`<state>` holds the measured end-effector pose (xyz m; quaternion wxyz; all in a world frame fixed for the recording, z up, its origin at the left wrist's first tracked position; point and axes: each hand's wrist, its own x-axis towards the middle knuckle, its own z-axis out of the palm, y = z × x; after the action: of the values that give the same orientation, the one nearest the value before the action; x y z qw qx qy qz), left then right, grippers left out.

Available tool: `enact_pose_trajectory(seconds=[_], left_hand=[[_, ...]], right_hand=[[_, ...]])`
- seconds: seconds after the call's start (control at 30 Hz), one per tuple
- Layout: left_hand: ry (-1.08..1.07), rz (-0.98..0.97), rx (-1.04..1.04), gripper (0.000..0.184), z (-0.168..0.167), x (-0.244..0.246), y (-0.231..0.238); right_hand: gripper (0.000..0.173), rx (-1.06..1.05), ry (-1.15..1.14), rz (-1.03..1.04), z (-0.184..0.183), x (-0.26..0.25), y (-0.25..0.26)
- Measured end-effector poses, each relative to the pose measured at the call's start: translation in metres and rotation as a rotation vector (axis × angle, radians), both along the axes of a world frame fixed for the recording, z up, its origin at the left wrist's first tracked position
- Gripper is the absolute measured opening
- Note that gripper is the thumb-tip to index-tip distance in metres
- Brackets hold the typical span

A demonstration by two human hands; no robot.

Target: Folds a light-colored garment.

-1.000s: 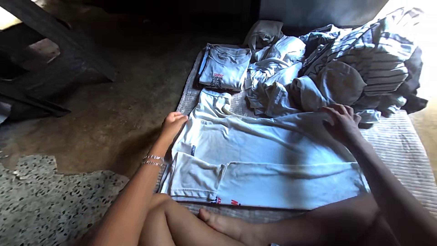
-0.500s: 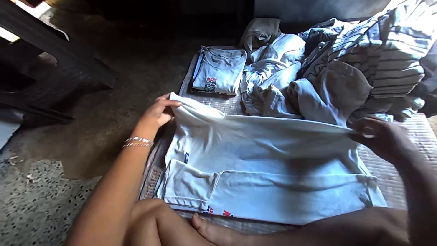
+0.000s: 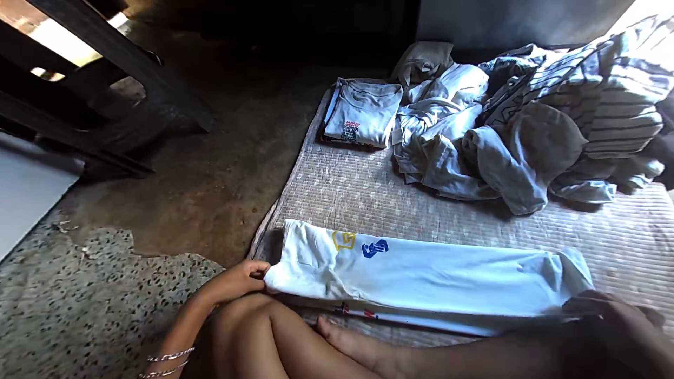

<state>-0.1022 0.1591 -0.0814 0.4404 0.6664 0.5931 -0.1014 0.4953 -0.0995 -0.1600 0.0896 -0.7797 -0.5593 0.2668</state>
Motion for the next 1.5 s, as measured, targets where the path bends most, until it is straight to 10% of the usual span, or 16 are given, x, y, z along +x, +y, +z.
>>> enact_pose_trajectory(seconds=[0.27, 0.77, 1.27, 1.5], left_hand=[[0.147, 0.349, 0.241, 0.058, -0.017, 0.071, 0.053], [-0.297, 0.985, 0.346, 0.032, -0.075, 0.058, 0.07], [-0.235, 0.665, 0.396, 0.029, -0.064, 0.056, 0.054], [-0.216, 0.657, 0.469, 0.035, -0.061, 0.046, 0.05]], right_hand=[[0.023, -0.035, -0.039, -0.206, 0.023, 0.008, 0.03], [0.104, -0.526, -0.047, -0.32, -0.014, 0.007, 0.046], [0.032, 0.006, 0.213, -0.65, -0.043, 0.049, 0.074], [0.047, 0.063, 0.046, -1.23, -0.019, 0.016, 0.077]])
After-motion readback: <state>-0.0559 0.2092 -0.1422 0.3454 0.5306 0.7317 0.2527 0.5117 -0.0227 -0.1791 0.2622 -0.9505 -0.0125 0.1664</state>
